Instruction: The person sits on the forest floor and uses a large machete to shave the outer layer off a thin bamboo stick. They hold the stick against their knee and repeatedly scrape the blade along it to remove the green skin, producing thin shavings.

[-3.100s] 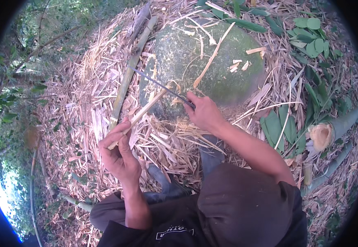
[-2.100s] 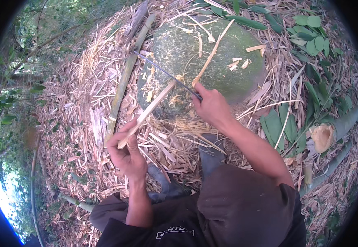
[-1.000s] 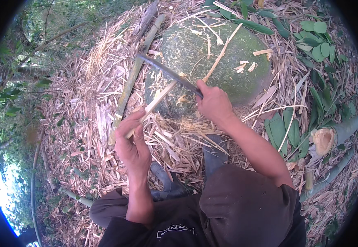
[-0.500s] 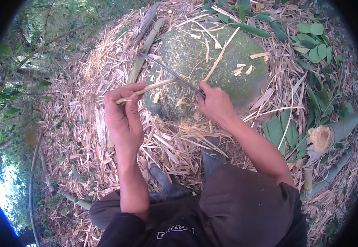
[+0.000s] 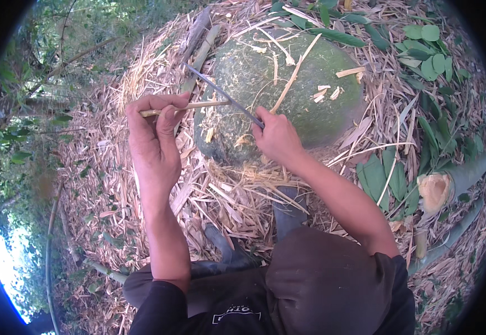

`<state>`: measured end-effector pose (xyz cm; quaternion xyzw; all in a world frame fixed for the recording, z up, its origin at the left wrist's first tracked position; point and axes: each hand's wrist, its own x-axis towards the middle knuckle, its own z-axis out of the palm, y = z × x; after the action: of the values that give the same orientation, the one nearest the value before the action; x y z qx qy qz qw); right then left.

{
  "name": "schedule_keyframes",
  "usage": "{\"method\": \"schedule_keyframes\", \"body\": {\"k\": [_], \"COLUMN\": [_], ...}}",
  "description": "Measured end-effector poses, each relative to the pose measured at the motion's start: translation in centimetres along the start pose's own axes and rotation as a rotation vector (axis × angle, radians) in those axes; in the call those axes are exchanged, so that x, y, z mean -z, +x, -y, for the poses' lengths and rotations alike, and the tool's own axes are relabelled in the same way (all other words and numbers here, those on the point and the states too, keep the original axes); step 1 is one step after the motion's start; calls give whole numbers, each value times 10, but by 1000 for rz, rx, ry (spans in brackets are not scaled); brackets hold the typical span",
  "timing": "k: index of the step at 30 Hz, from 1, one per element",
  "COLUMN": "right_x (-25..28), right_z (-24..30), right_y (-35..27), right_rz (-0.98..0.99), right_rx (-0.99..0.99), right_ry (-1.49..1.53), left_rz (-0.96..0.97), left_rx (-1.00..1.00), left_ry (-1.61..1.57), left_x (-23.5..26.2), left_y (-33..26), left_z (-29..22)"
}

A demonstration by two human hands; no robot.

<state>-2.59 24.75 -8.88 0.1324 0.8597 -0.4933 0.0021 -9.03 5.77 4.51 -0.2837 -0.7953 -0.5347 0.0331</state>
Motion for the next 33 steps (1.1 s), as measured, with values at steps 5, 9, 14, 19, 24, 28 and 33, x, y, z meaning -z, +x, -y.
{"method": "schedule_keyframes", "body": {"k": [5, 9, 14, 19, 24, 28, 33], "right_x": [13, 13, 9, 13, 3, 7, 12], "right_z": [23, 45, 13, 33, 17, 10, 45], "right_y": [-1, -14, -2, -12, -5, 0, -11], "right_rz": [38, -80, 7, -40, -15, -55, -25], "right_rx": [-49, 132, 2, 38, 11, 6, -29], "right_ry": [167, 12, -120, -64, -183, -67, -99], "left_rz": [24, -63, -34, -34, 7, -73, -79], "left_rx": [5, -66, 62, 28, 102, 9, 45], "left_ry": [-4, 39, 43, -21, -25, 38, -17], "left_x": [2, 2, 2, 6, 3, 5, 10], "left_y": [-2, -3, 6, -2, 3, 3, -7], "left_z": [-2, 6, -7, 6, -2, 8, 12]}}
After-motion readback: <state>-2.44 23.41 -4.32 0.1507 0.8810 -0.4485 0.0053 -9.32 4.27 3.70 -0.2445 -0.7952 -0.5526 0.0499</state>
